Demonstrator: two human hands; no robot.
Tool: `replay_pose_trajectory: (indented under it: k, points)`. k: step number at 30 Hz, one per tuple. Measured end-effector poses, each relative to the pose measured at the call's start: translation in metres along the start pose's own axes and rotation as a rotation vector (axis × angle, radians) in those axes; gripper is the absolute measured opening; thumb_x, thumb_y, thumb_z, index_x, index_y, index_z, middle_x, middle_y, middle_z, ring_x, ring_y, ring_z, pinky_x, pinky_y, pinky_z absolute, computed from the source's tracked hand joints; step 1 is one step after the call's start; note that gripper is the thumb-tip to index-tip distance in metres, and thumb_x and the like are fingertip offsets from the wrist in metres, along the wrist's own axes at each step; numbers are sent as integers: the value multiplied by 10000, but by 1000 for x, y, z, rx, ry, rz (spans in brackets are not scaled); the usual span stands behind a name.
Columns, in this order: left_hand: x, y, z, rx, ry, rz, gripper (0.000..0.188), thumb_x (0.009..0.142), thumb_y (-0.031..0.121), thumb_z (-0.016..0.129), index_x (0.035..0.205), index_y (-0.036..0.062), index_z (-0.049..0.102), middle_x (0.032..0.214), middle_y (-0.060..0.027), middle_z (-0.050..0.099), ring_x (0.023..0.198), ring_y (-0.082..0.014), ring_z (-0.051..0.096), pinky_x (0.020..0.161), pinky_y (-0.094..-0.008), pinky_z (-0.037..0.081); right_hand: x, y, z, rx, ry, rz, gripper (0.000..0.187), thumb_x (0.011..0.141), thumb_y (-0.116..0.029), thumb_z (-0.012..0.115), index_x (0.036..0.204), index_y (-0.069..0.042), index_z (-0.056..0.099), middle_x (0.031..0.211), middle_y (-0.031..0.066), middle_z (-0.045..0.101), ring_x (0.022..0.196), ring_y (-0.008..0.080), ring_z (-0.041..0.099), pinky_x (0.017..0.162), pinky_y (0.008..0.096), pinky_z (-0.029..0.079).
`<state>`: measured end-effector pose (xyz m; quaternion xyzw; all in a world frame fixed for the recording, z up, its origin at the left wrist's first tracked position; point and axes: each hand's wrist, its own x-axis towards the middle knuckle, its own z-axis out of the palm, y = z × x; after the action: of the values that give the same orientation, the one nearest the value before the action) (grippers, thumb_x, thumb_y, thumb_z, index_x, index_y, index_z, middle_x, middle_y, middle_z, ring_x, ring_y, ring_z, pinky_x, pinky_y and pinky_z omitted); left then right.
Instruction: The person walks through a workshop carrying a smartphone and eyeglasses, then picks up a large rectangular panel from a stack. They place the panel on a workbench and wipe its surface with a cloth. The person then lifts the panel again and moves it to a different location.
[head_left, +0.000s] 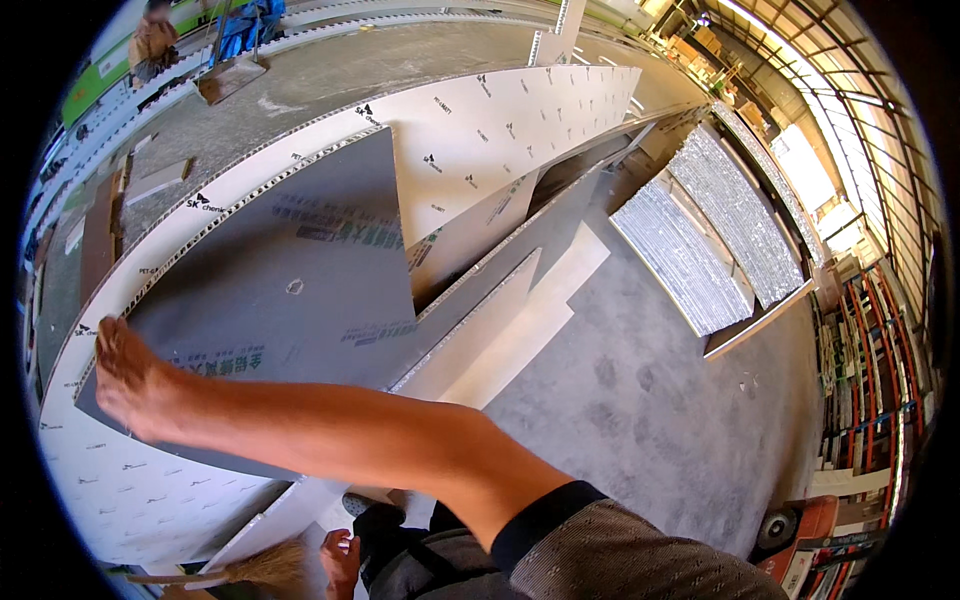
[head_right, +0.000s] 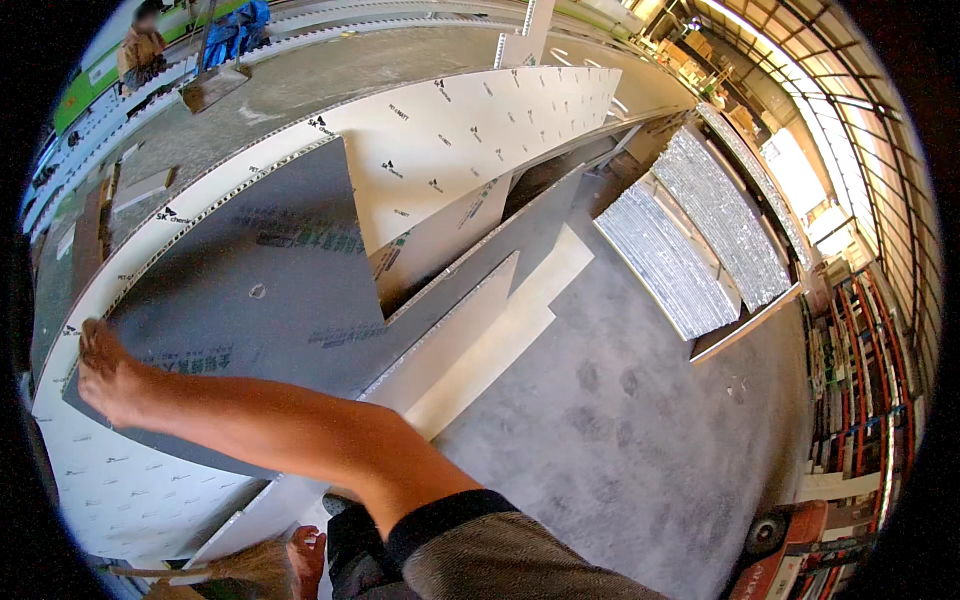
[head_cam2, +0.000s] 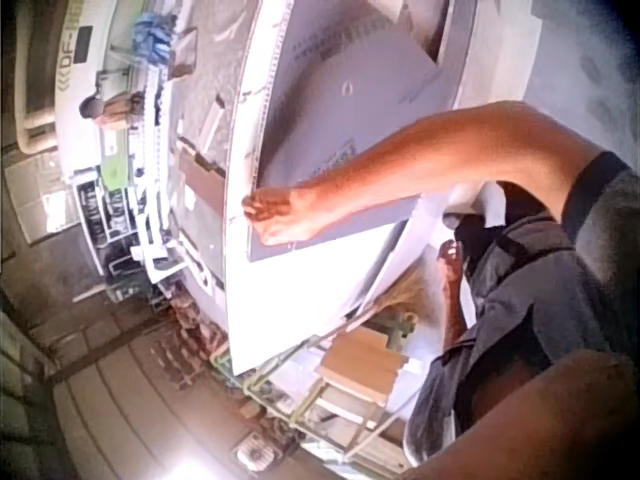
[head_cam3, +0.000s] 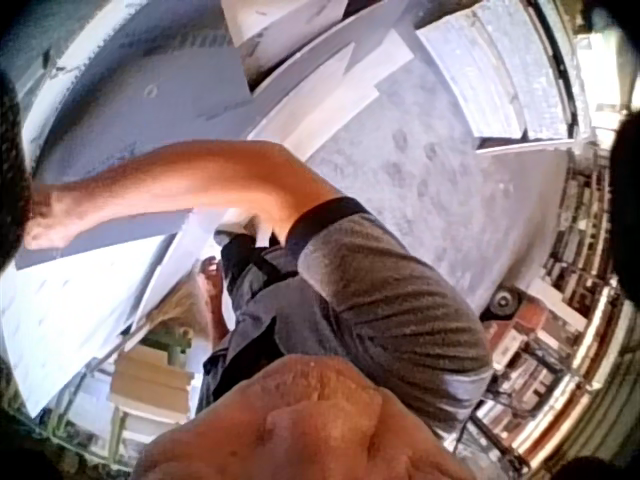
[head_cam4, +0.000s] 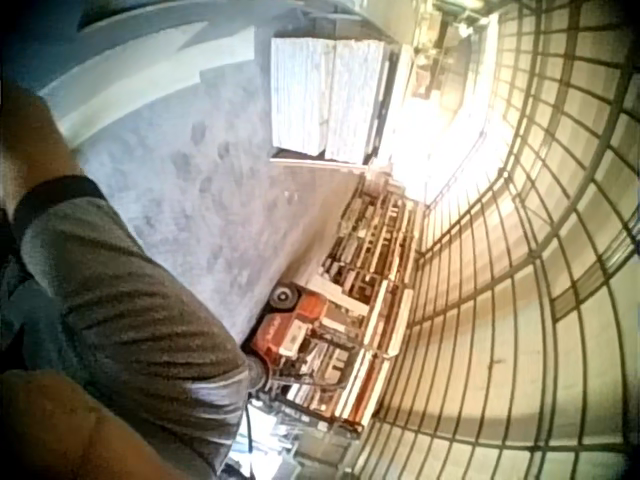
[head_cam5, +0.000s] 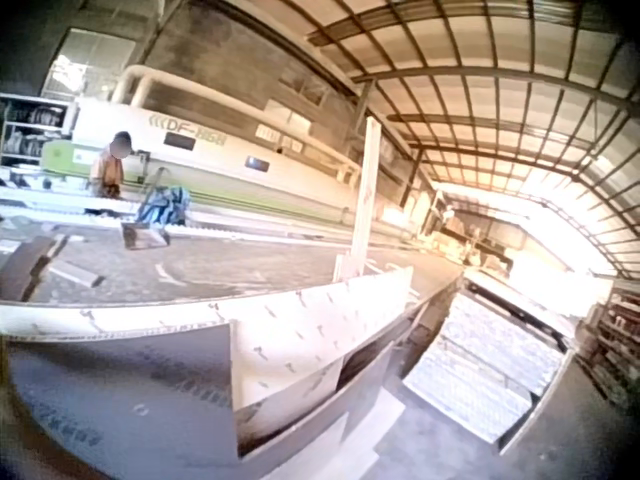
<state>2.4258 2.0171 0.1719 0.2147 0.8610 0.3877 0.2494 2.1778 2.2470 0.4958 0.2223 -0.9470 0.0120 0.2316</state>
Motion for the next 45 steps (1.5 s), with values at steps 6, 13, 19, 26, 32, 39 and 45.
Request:
replay_pose_trajectory:
  k: [6,13,19,26,32,39,45]
  points:
    - [14,16,3,14,-47,-24,192,735,58,740,887,3,636,848,-146,663,735,-259,666,593,-346,549,-117,-2,-45,635,-128,-5,195,859,-131,591,924,52,613,944,184,548,934,283,562,728,389,507]
    - [28,12,49,149,-115,218,211,854,188,711,1000,59,632,858,-98,656,733,-264,616,701,-367,526,-515,-9,28,611,-321,968,325,871,-184,599,1172,-62,615,976,178,628,872,355,621,735,452,506]
    - [87,104,123,225,-223,127,204,732,90,743,887,13,634,858,-131,670,726,-239,657,628,-352,543,-864,-90,-86,559,-1067,1611,496,842,-449,609,1172,-81,642,1156,144,654,1095,350,591,922,439,475]
    - [188,246,239,223,-457,297,427,748,173,759,1118,23,607,936,-107,668,769,-223,644,721,-356,522,-967,-123,-218,420,-472,2339,409,771,-396,736,997,-57,707,922,105,727,877,264,694,773,376,538]
    - [254,318,315,388,-616,351,512,785,211,743,1212,0,555,1002,-125,657,867,-243,649,814,-373,505,-993,-93,-198,705,25,2463,317,790,-259,766,1009,-38,706,888,50,734,816,121,669,738,281,519]
    - [319,403,442,491,-623,430,570,796,244,742,1258,1,514,1162,-159,593,957,-271,624,856,-388,495,-1048,57,-206,881,-73,2426,399,845,-225,715,1174,-11,640,1043,82,712,961,174,670,820,297,532]
    - [402,531,583,373,-613,543,573,816,261,711,1275,-5,496,1282,-215,516,1219,-380,476,1030,-436,393,-1122,180,-249,868,35,2395,358,866,-177,698,1163,13,635,1038,90,709,950,156,669,797,282,528]
